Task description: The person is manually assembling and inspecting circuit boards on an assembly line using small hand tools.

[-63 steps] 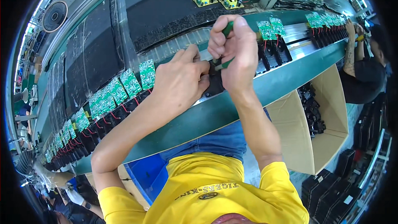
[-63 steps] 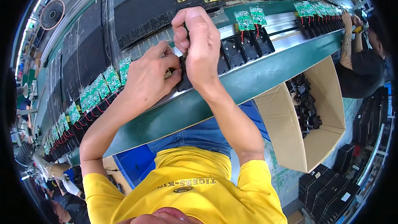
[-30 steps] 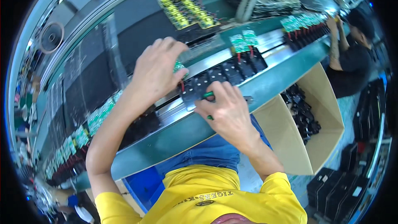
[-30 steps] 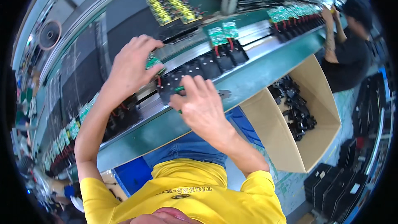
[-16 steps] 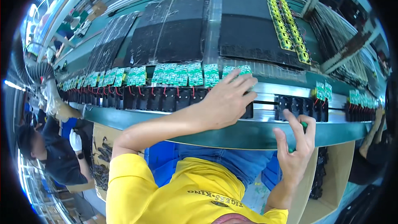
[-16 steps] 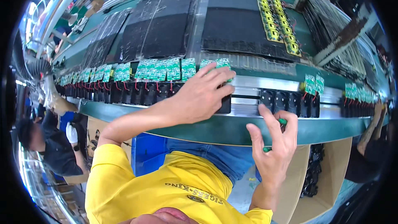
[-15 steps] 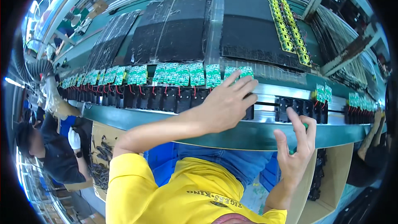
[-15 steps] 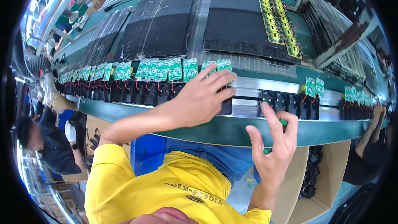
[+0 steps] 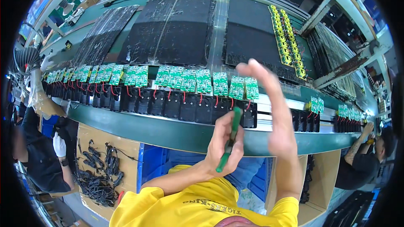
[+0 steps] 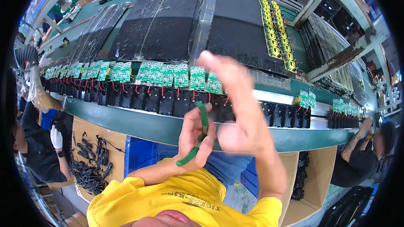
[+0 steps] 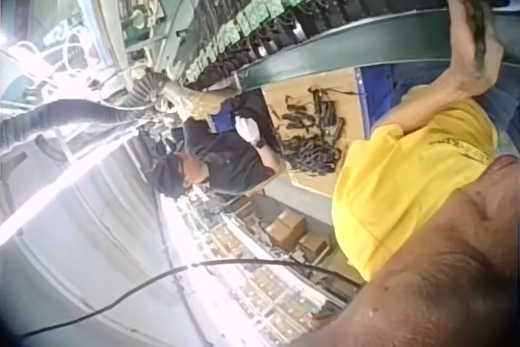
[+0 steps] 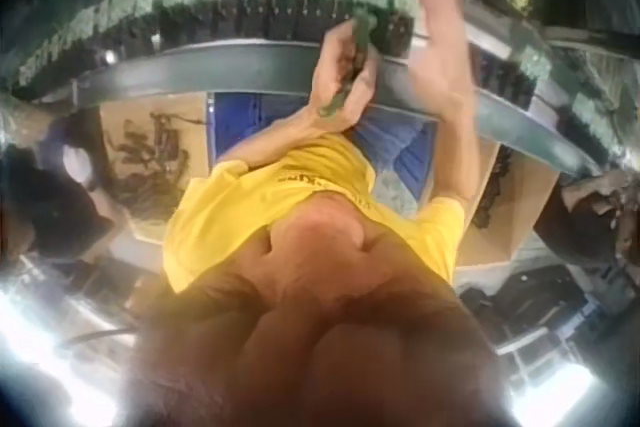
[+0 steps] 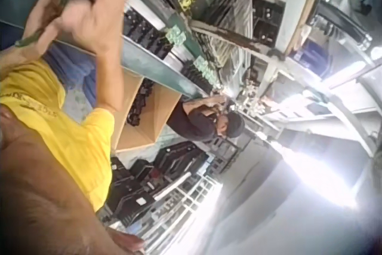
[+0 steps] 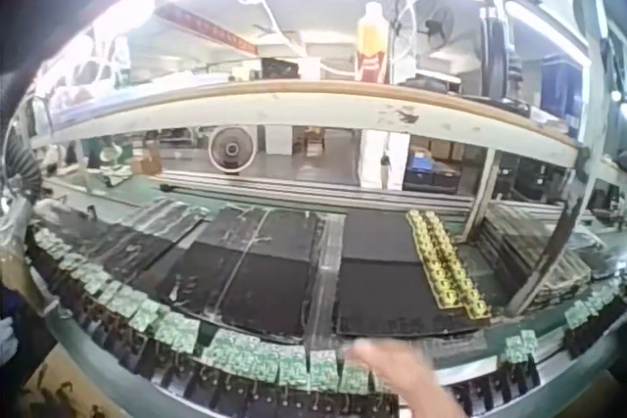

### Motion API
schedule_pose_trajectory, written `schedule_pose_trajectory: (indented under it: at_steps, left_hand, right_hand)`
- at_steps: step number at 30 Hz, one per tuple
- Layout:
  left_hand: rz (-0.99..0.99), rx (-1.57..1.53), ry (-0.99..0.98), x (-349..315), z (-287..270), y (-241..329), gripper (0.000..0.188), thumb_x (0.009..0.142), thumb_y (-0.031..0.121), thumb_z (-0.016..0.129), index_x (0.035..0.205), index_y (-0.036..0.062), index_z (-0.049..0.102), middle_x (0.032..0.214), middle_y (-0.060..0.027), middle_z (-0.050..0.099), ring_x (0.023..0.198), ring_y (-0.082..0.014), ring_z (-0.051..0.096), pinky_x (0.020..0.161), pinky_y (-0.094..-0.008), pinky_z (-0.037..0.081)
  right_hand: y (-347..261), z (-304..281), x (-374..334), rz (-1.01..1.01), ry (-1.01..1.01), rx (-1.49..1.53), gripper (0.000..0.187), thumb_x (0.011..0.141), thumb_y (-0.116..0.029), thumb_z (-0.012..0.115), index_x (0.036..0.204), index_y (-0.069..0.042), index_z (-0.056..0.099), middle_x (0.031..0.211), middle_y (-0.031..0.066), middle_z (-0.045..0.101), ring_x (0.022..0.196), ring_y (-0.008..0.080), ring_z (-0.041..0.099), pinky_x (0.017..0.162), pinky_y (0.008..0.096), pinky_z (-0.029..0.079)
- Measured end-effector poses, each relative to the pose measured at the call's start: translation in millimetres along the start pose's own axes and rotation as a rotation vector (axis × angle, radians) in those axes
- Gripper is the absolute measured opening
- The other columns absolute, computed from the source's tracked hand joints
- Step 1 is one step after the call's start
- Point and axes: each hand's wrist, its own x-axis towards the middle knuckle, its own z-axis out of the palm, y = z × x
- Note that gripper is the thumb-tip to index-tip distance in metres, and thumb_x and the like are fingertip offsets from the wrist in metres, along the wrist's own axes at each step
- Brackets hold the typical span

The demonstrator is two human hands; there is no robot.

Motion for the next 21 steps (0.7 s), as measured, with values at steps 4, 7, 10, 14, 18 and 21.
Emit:
schedule_pose_trajectory:
  at_steps: [4, 7, 10, 14, 18, 21]
  left_hand:
    - [-0.090, 0.036, -0.069, -22.8, -23.1, 5.6, 0.069, 0.100, -0.003, 0.062, 0.167, -0.0006, 0.046, 0.106, -0.0058, 0.063, 0.079, -0.0123, 0.050, 0.072, -0.0257, 0.046]
    - [-0.157, 0.002, -0.157, -33.0, -26.5, 5.2, 0.065, 0.101, -0.001, 0.063, 0.164, -0.0018, 0.048, 0.099, -0.0041, 0.063, 0.076, -0.0116, 0.050, 0.071, -0.0245, 0.044]
    - [-0.185, 0.008, -0.195, -33.8, -31.0, 2.4, 0.062, 0.102, -0.001, 0.064, 0.162, -0.0018, 0.050, 0.096, -0.0031, 0.064, 0.075, -0.0114, 0.050, 0.071, -0.0240, 0.043]
    - [-0.189, 0.060, -0.251, -30.2, -35.4, 0.4, 0.058, 0.102, -0.002, 0.063, 0.160, -0.0009, 0.054, 0.094, -0.0019, 0.065, 0.074, -0.0115, 0.051, 0.070, -0.0236, 0.043]
    - [-0.248, 0.088, -0.283, -28.6, -38.3, 3.5, 0.053, 0.104, -0.001, 0.065, 0.157, 0.0016, 0.060, 0.095, -0.0015, 0.067, 0.074, -0.0109, 0.052, 0.069, -0.0237, 0.044]
    - [-0.281, 0.089, -0.293, -26.8, -37.7, 7.1, 0.053, 0.104, -0.001, 0.066, 0.157, 0.0025, 0.061, 0.096, -0.0015, 0.068, 0.074, -0.0106, 0.053, 0.068, -0.0240, 0.044]
  right_hand:
    - [64.4, 0.5, 23.0, -0.083, -0.141, -0.798, 0.108, 0.095, -0.073, 0.079, 0.178, -0.011, 0.049, 0.167, 0.0145, 0.060, 0.139, 0.0350, 0.065, 0.121, 0.0498, 0.048]
    - [88.6, 17.0, 23.5, -0.008, -0.272, -0.760, 0.103, 0.096, -0.073, 0.079, 0.177, -0.015, 0.052, 0.162, 0.0132, 0.062, 0.131, 0.0365, 0.067, 0.114, 0.0496, 0.050]
    - [94.5, 26.5, 29.8, 0.009, -0.329, -0.744, 0.101, 0.096, -0.073, 0.079, 0.175, -0.016, 0.054, 0.161, 0.0124, 0.062, 0.128, 0.0367, 0.067, 0.111, 0.0494, 0.050]
    - [98.2, 36.3, 38.6, -0.012, -0.340, -0.752, 0.100, 0.094, -0.074, 0.080, 0.173, -0.016, 0.056, 0.160, 0.0115, 0.062, 0.126, 0.0357, 0.067, 0.110, 0.0490, 0.050]
    - [102.8, 41.7, 36.7, -0.069, -0.269, -0.776, 0.097, 0.094, -0.074, 0.081, 0.169, -0.015, 0.059, 0.155, 0.0116, 0.064, 0.123, 0.0355, 0.068, 0.108, 0.0478, 0.051]
    - [103.8, 43.8, 32.5, -0.036, -0.262, -0.749, 0.094, 0.095, -0.072, 0.082, 0.166, -0.015, 0.061, 0.152, 0.0112, 0.065, 0.120, 0.0351, 0.069, 0.106, 0.0468, 0.052]
